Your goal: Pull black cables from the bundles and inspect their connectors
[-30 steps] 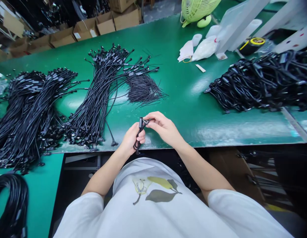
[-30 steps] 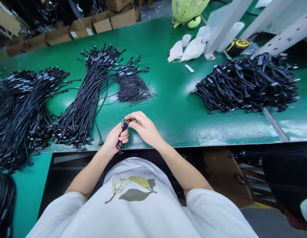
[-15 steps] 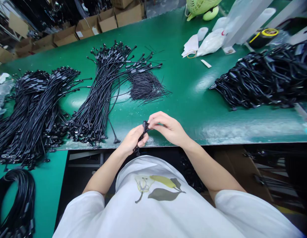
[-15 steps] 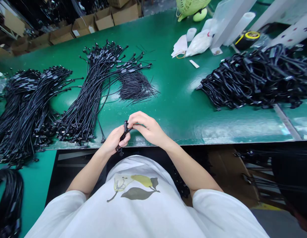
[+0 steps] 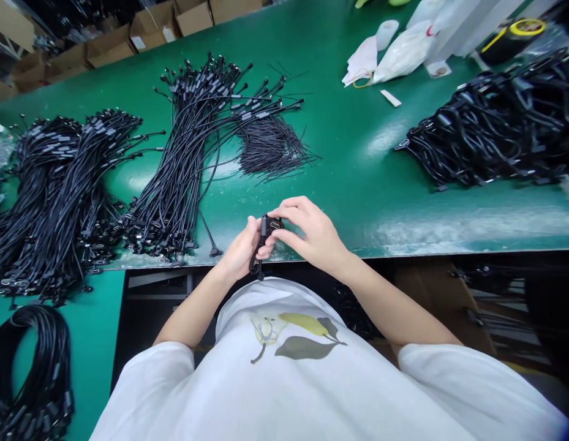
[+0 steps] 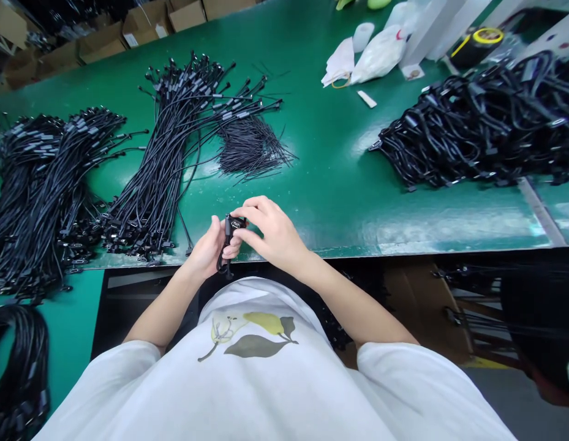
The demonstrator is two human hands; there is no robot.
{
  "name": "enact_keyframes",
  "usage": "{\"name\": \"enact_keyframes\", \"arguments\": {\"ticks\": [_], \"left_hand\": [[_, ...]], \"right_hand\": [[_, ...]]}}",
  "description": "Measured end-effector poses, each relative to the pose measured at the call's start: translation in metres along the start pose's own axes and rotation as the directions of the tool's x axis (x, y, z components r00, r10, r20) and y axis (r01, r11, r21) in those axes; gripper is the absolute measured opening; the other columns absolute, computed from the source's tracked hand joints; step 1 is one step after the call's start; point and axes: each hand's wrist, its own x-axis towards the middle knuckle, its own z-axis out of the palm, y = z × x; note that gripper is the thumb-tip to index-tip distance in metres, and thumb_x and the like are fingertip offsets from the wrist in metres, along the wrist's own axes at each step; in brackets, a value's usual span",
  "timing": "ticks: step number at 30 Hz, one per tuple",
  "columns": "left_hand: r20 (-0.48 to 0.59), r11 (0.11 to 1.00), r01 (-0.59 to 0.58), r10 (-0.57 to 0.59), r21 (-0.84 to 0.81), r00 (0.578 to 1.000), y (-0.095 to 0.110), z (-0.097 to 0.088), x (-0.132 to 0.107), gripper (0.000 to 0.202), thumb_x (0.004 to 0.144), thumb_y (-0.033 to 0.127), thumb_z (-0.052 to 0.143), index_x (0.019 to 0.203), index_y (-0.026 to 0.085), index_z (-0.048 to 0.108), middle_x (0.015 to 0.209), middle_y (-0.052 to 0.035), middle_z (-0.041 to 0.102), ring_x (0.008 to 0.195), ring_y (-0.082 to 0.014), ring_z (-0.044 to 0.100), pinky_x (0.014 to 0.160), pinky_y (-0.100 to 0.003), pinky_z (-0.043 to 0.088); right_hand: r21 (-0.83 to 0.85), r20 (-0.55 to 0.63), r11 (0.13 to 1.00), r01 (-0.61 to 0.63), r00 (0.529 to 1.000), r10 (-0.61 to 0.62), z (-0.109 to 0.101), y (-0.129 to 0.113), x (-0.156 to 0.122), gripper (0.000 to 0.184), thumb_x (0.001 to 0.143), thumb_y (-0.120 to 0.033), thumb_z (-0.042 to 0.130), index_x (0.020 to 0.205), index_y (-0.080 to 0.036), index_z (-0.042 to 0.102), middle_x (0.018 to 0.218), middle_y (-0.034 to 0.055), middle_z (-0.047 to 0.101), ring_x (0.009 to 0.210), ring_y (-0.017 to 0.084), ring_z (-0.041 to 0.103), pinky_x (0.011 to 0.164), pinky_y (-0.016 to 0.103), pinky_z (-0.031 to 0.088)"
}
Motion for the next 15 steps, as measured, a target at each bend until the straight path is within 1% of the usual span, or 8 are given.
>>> {"name": "enact_keyframes", "arguments": {"ticks": [2, 4, 6, 8, 10, 12, 14, 15], "left_hand": [[0.010, 0.999, 0.023, -0.023, -0.029, 1.000, 0.002, -0.001, 0.000, 0.039, 0.087, 0.054, 0.059, 0.090, 0.015, 0.057, 0.070, 0.0018, 0.048, 0.049, -0.0037, 0.036, 0.043, -0.014, 0.030], [0.010, 1.000, 0.013, -0.012, -0.025, 1.000, 0.003, -0.001, -0.002, 0.034, 0.083, 0.046, 0.067, 0.096, 0.016, 0.059, 0.073, 0.0010, 0.050, 0.051, -0.0041, 0.037, 0.044, -0.015, 0.030], [0.007, 0.999, -0.049, 0.049, 0.003, 0.999, 0.002, -0.001, -0.003, 0.041, 0.079, 0.043, 0.073, 0.108, 0.018, 0.060, 0.075, 0.0009, 0.053, 0.052, -0.0044, 0.038, 0.044, -0.015, 0.030], [-0.020, 0.989, -0.133, 0.134, 0.058, 0.991, 0.001, -0.001, -0.003, 0.050, 0.078, 0.042, 0.074, 0.120, 0.020, 0.059, 0.079, 0.0000, 0.057, 0.056, -0.0056, 0.044, 0.048, -0.016, 0.034], [-0.063, 0.971, -0.202, 0.211, 0.126, 0.975, -0.002, -0.002, -0.001, 0.051, 0.080, 0.042, 0.073, 0.124, 0.021, 0.058, 0.084, -0.0017, 0.062, 0.064, -0.0081, 0.052, 0.057, -0.018, 0.042], [-0.107, 0.952, -0.247, 0.269, 0.182, 0.957, -0.004, -0.003, 0.001, 0.049, 0.079, 0.040, 0.073, 0.123, 0.022, 0.060, 0.097, -0.0038, 0.066, 0.078, -0.0112, 0.059, 0.070, -0.021, 0.047], [-0.136, 0.938, -0.274, 0.306, 0.212, 0.942, -0.006, -0.006, 0.004, 0.048, 0.076, 0.037, 0.076, 0.120, 0.023, 0.061, 0.109, -0.0044, 0.065, 0.092, -0.0140, 0.061, 0.082, -0.024, 0.048], [-0.145, 0.934, -0.280, 0.316, 0.223, 0.938, -0.006, -0.007, 0.005, 0.047, 0.075, 0.035, 0.078, 0.118, 0.023, 0.062, 0.112, -0.0044, 0.065, 0.097, -0.0149, 0.061, 0.086, -0.025, 0.048]], "right_hand": [[-0.078, -0.009, 0.997, 0.003, 1.000, -0.004, 0.003, 0.002, 0.000, 0.021, 0.095, -0.030, 0.051, 0.110, -0.022, 0.063, 0.107, 0.0088, 0.060, 0.101, 0.023, 0.058, 0.091, 0.042, 0.049], [-0.085, -0.022, 0.996, 0.002, 1.000, -0.004, 0.005, 0.003, 0.001, 0.020, 0.095, -0.028, 0.050, 0.109, -0.022, 0.064, 0.104, 0.0083, 0.062, 0.100, 0.024, 0.059, 0.090, 0.042, 0.050], [-0.051, -0.050, 0.999, -0.014, 0.999, 0.011, 0.006, 0.004, 0.001, 0.021, 0.095, -0.027, 0.050, 0.110, -0.022, 0.064, 0.102, 0.0081, 0.062, 0.097, 0.023, 0.060, 0.086, 0.040, 0.051], [-0.036, -0.082, 0.999, -0.030, 0.996, 0.027, 0.008, 0.003, 0.000, 0.023, 0.095, -0.026, 0.049, 0.112, -0.022, 0.064, 0.101, 0.0081, 0.062, 0.096, 0.022, 0.060, 0.084, 0.038, 0.053], [-0.063, -0.107, 0.997, -0.037, 0.994, 0.030, 0.010, 0.003, 0.000, 0.025, 0.095, -0.025, 0.048, 0.115, -0.023, 0.064, 0.102, 0.0084, 0.063, 0.095, 0.022, 0.061, 0.084, 0.037, 0.053], [-0.093, -0.121, 0.995, -0.044, 0.992, 0.032, 0.012, 0.003, -0.001, 0.026, 0.095, -0.024, 0.049, 0.115, -0.022, 0.065, 0.104, 0.0091, 0.063, 0.095, 0.022, 0.061, 0.084, 0.037, 0.053], [-0.068, -0.115, 0.997, -0.047, 0.993, 0.039, 0.012, 0.003, -0.001, 0.025, 0.095, -0.024, 0.049, 0.114, -0.022, 0.065, 0.104, 0.0092, 0.062, 0.095, 0.022, 0.061, 0.085, 0.037, 0.052], [-0.043, -0.108, 0.998, -0.048, 0.993, 0.043, 0.012, 0.003, 0.000, 0.024, 0.095, -0.023, 0.049, 0.113, -0.022, 0.065, 0.104, 0.0089, 0.062, 0.096, 0.022, 0.061, 0.086, 0.037, 0.052]]}}
